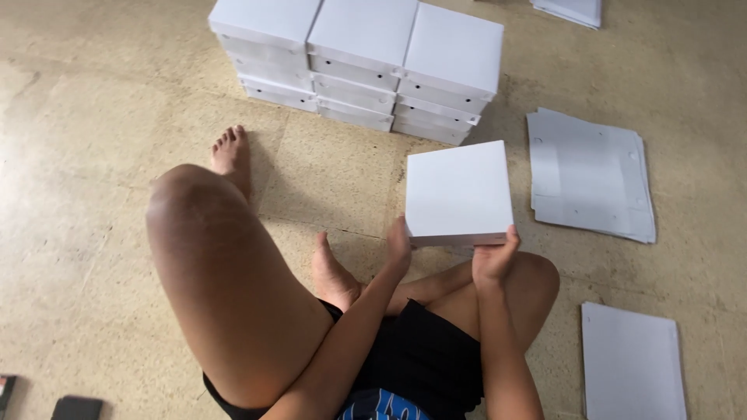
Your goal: Assembling a cardboard box by folding flaps and tucking tabs into slots while sitting on the floor.
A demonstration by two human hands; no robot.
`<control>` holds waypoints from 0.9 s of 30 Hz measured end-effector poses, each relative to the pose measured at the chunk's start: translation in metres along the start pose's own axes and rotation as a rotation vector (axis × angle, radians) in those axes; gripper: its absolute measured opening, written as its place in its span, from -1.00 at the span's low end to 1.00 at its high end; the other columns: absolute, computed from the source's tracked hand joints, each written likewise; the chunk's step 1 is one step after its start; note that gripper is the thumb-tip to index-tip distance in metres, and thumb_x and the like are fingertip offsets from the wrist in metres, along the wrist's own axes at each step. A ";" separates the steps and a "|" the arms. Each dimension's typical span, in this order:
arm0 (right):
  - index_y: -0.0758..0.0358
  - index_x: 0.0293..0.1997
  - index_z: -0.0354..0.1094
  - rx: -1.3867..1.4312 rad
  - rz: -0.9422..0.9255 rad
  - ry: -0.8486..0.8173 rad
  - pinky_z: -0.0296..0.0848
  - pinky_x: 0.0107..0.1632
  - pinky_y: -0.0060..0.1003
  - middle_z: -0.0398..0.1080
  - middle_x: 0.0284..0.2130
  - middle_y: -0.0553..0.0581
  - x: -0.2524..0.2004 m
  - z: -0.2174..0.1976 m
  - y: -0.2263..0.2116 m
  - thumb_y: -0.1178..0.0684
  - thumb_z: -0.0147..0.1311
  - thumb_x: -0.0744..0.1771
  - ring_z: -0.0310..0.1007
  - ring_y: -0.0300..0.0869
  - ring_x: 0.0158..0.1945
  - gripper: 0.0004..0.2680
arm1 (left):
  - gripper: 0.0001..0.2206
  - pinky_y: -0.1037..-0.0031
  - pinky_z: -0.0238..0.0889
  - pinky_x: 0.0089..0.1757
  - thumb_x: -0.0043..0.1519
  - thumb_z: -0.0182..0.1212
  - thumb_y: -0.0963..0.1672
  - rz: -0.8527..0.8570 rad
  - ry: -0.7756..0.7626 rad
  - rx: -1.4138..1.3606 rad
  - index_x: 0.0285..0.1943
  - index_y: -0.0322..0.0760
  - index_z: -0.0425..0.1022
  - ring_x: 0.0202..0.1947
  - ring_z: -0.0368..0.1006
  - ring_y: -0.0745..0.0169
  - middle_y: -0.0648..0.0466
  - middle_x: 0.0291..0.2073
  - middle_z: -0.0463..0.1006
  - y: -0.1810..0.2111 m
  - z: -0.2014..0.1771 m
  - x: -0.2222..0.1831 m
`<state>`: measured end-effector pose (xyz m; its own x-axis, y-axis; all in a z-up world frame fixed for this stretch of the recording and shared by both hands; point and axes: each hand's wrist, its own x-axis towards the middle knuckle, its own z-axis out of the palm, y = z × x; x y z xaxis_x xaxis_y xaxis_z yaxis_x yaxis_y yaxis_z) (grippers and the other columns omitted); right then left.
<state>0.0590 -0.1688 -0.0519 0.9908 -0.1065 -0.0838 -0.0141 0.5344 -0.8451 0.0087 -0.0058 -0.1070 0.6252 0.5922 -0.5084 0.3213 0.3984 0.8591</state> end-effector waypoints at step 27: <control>0.02 0.62 -0.36 -0.678 0.323 -0.563 0.40 -0.21 -0.22 0.28 -0.09 0.31 -0.034 0.068 0.046 0.13 -0.16 0.36 0.28 -0.10 -0.37 -0.41 | -0.69 0.28 0.29 0.05 0.33 -0.10 -0.06 0.362 0.457 -0.213 0.15 -0.25 0.39 0.01 0.46 0.04 -0.06 0.00 0.54 0.085 -0.116 -0.002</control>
<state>0.0336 -0.0831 -0.0523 0.8421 0.4782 -0.2494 -0.1993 -0.1538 -0.9678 -0.0471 0.1083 -0.0397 0.2848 0.9371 -0.2016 -0.0326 0.2197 0.9750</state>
